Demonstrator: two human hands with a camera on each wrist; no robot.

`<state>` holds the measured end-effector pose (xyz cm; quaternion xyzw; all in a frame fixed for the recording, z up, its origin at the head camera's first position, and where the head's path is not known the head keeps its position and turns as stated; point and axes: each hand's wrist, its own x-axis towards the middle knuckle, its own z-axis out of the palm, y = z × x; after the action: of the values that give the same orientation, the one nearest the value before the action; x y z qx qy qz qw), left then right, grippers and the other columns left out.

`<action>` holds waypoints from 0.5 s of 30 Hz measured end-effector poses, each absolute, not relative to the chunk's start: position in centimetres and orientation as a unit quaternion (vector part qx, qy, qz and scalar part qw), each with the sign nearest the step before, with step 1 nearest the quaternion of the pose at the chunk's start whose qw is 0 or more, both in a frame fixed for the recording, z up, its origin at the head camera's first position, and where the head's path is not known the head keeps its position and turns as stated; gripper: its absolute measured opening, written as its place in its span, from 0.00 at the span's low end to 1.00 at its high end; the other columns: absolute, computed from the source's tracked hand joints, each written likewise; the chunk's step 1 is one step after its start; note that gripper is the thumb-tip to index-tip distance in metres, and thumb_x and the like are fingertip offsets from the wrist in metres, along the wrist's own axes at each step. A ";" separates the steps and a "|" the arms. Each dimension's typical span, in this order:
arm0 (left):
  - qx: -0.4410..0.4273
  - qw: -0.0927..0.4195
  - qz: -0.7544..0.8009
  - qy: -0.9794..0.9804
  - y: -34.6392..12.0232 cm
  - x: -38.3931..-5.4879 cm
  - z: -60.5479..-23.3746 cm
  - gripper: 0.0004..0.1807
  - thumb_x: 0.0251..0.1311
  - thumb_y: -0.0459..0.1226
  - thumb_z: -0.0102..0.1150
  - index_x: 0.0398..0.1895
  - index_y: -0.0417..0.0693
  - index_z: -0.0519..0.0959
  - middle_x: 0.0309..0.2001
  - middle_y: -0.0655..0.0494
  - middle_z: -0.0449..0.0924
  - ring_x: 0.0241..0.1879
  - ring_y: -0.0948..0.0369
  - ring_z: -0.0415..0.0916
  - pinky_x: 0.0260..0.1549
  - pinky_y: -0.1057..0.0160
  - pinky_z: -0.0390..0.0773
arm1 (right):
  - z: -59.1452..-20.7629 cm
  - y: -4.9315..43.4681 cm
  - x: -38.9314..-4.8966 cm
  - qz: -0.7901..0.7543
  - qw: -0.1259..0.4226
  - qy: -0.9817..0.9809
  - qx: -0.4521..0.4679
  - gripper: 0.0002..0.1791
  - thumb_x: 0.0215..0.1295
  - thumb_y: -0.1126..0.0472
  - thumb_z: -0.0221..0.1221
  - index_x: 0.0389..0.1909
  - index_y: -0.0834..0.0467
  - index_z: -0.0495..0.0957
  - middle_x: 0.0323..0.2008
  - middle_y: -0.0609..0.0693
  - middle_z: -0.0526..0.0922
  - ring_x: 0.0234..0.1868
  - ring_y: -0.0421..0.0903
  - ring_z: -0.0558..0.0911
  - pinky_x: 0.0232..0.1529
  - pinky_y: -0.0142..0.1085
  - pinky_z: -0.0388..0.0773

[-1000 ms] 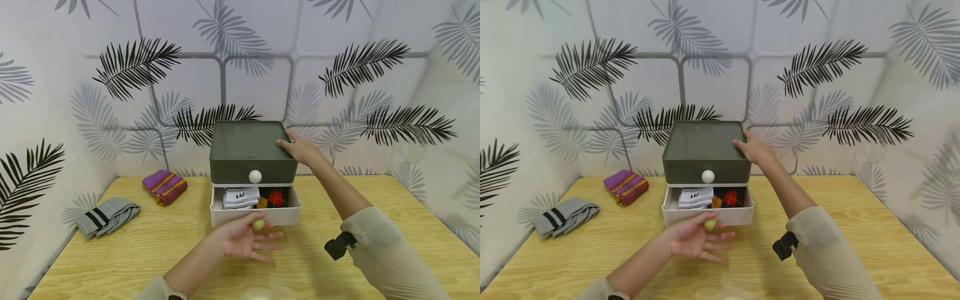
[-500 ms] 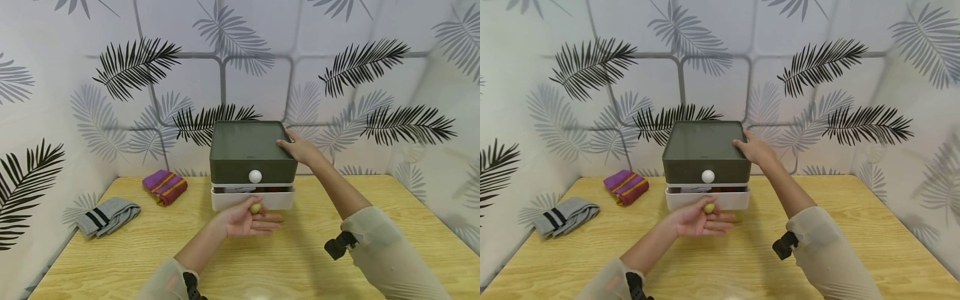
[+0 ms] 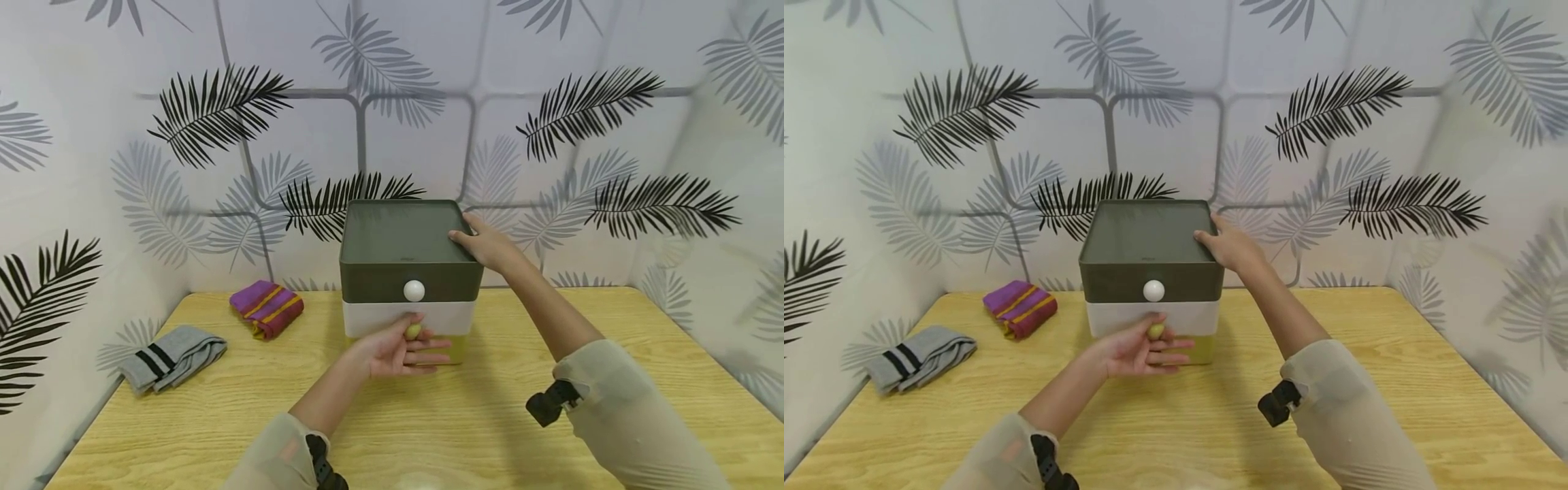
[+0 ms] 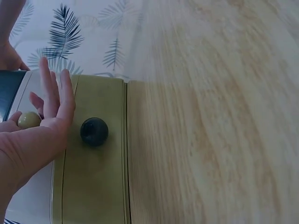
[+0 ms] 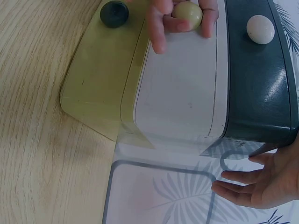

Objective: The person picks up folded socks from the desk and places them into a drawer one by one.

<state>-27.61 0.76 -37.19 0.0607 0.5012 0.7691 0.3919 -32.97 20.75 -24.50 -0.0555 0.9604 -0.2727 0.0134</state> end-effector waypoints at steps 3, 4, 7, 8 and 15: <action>0.075 0.394 0.746 0.531 0.3 -27.3 -37.8 0.21 0.65 0.55 0.45 0.31 0.46 0.72 0.58 0.42 0.70 0.55 0.48 0.69 0.53 0.51 0.67 | -24.6 20.7 -33.0 -0.276 0.012 0.959 -0.058 0.38 0.71 0.42 0.38 0.72 0.57 0.39 0.70 0.61 0.45 0.67 0.62 0.46 0.63 0.55 0.45; 0.081 0.397 0.736 0.543 0.1 -27.1 -38.1 0.22 0.65 0.55 0.44 0.33 0.45 0.72 0.58 0.42 0.70 0.55 0.48 0.70 0.53 0.50 0.68 | -24.7 20.7 -33.0 -0.277 0.012 0.959 -0.058 0.38 0.71 0.42 0.38 0.72 0.57 0.39 0.70 0.61 0.45 0.67 0.62 0.46 0.63 0.55 0.45; 0.092 0.412 0.709 0.566 -0.6 -26.4 -39.2 0.25 0.67 0.53 0.42 0.43 0.39 0.72 0.57 0.42 0.70 0.54 0.47 0.70 0.52 0.50 0.69 | -24.7 20.7 -33.0 -0.280 0.013 0.958 -0.060 0.37 0.71 0.42 0.38 0.72 0.57 0.39 0.70 0.61 0.45 0.67 0.62 0.46 0.63 0.55 0.45; 0.087 0.423 0.703 0.565 -0.8 -26.2 -39.5 0.26 0.68 0.52 0.41 0.47 0.37 0.71 0.57 0.41 0.70 0.55 0.47 0.69 0.51 0.50 0.69 | -24.7 20.7 -33.0 -0.281 0.014 0.958 -0.061 0.38 0.71 0.42 0.38 0.72 0.57 0.39 0.70 0.61 0.45 0.67 0.62 0.46 0.63 0.55 0.45; 0.008 0.458 0.725 0.515 -0.7 -25.6 -40.6 0.34 0.70 0.51 0.37 0.61 0.28 0.56 0.58 0.35 0.66 0.57 0.43 0.66 0.51 0.50 0.69 | -24.7 20.8 -33.0 -0.287 0.013 0.956 -0.064 0.37 0.71 0.43 0.38 0.72 0.58 0.38 0.70 0.61 0.44 0.67 0.62 0.45 0.63 0.55 0.44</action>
<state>-25.63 -0.67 -40.64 0.0083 0.5150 0.7248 0.4576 -33.05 20.83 -24.68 -0.0637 0.9559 -0.2866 0.0134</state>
